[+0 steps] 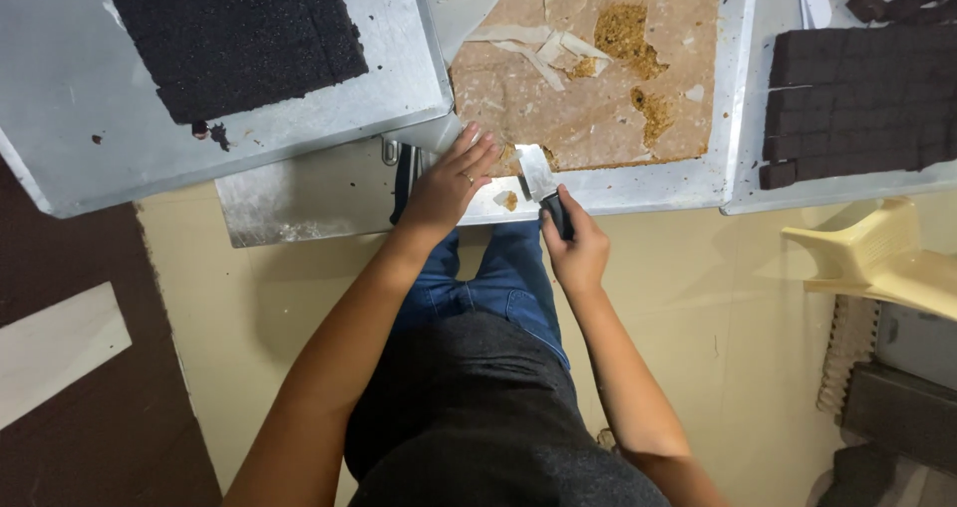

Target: Peel parchment paper off a slab of cake and prepare or spread crumbly toppings.

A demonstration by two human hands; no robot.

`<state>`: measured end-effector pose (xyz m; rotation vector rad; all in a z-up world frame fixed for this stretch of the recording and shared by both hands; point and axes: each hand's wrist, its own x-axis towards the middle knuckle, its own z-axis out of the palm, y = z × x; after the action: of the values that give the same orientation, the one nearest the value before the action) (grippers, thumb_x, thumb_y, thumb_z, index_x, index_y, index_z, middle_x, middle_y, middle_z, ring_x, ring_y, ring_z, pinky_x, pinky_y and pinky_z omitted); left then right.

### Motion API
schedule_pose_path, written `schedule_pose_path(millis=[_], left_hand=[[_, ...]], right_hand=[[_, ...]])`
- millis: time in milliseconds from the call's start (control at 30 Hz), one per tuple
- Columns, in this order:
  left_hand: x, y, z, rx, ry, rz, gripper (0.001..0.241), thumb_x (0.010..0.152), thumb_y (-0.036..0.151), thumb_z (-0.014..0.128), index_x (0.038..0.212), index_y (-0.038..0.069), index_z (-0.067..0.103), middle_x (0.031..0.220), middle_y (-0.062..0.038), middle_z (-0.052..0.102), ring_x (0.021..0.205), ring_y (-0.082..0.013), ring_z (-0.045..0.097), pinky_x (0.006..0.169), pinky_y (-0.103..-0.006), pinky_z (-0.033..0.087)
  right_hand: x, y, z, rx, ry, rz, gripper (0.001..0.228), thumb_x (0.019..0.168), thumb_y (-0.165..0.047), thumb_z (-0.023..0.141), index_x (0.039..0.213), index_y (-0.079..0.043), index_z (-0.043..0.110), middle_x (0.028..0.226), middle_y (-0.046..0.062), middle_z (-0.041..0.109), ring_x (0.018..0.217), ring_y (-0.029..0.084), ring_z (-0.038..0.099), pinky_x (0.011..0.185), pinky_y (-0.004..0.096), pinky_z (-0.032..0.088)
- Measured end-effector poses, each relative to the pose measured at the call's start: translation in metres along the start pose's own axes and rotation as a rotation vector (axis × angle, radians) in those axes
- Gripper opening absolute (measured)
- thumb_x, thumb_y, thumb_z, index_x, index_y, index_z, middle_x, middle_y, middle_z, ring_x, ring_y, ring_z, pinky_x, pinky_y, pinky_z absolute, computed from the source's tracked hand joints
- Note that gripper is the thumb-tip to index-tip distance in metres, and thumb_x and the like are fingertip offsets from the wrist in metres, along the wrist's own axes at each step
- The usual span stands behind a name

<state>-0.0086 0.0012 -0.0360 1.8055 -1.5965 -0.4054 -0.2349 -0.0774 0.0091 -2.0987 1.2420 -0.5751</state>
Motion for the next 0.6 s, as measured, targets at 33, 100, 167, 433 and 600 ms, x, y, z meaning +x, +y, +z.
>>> schedule_pose_path(millis=[33, 100, 167, 433, 600], left_hand=[[0.001, 0.002, -0.002, -0.013, -0.001, -0.009, 0.051, 0.093, 0.014, 0.073, 0.142, 0.006, 0.061, 0.152, -0.010, 0.055, 0.149, -0.0299, 0.041, 0.118, -0.0384, 0.041], [-0.005, 0.004, -0.006, -0.023, -0.008, -0.020, 0.050, 0.094, 0.015, 0.073, 0.142, 0.007, 0.062, 0.152, -0.009, 0.055, 0.150, -0.0289, 0.041, 0.118, -0.0379, 0.041], [0.001, 0.000, -0.003, -0.046, 0.009, -0.022, 0.051, 0.093, 0.016, 0.074, 0.141, 0.009, 0.062, 0.152, -0.007, 0.056, 0.149, -0.0271, 0.042, 0.118, -0.0372, 0.042], [0.002, -0.001, -0.005, -0.010, -0.010, 0.007, 0.051, 0.093, 0.015, 0.074, 0.141, 0.005, 0.061, 0.153, -0.009, 0.054, 0.149, -0.0284, 0.040, 0.117, -0.0379, 0.041], [0.000, 0.000, -0.003, 0.011, -0.017, 0.028, 0.050, 0.093, 0.015, 0.074, 0.141, 0.006, 0.062, 0.153, -0.009, 0.054, 0.150, -0.0280, 0.039, 0.118, -0.0374, 0.040]], right_hand=[[-0.001, 0.004, -0.001, -0.020, 0.014, -0.041, 0.042, 0.090, -0.014, 0.081, 0.131, -0.008, 0.070, 0.104, 0.020, 0.075, 0.089, 0.028, 0.077, 0.077, 0.035, 0.059], [-0.014, 0.012, -0.004, -0.034, 0.025, -0.078, 0.042, 0.091, -0.013, 0.081, 0.131, -0.007, 0.070, 0.107, 0.021, 0.075, 0.092, 0.030, 0.077, 0.078, 0.035, 0.059], [-0.016, 0.026, -0.007, -0.034, 0.027, -0.098, 0.043, 0.090, -0.013, 0.080, 0.131, -0.008, 0.069, 0.103, 0.019, 0.075, 0.091, 0.029, 0.078, 0.080, 0.036, 0.059], [0.019, 0.011, -0.006, -0.117, -0.012, -0.158, 0.040, 0.091, -0.017, 0.081, 0.129, -0.009, 0.071, 0.100, 0.018, 0.075, 0.085, 0.031, 0.075, 0.073, 0.037, 0.058], [0.024, 0.003, -0.018, -0.108, -0.103, -0.138, 0.041, 0.093, -0.020, 0.080, 0.132, -0.011, 0.071, 0.088, 0.016, 0.072, 0.071, 0.029, 0.069, 0.067, 0.037, 0.055]])
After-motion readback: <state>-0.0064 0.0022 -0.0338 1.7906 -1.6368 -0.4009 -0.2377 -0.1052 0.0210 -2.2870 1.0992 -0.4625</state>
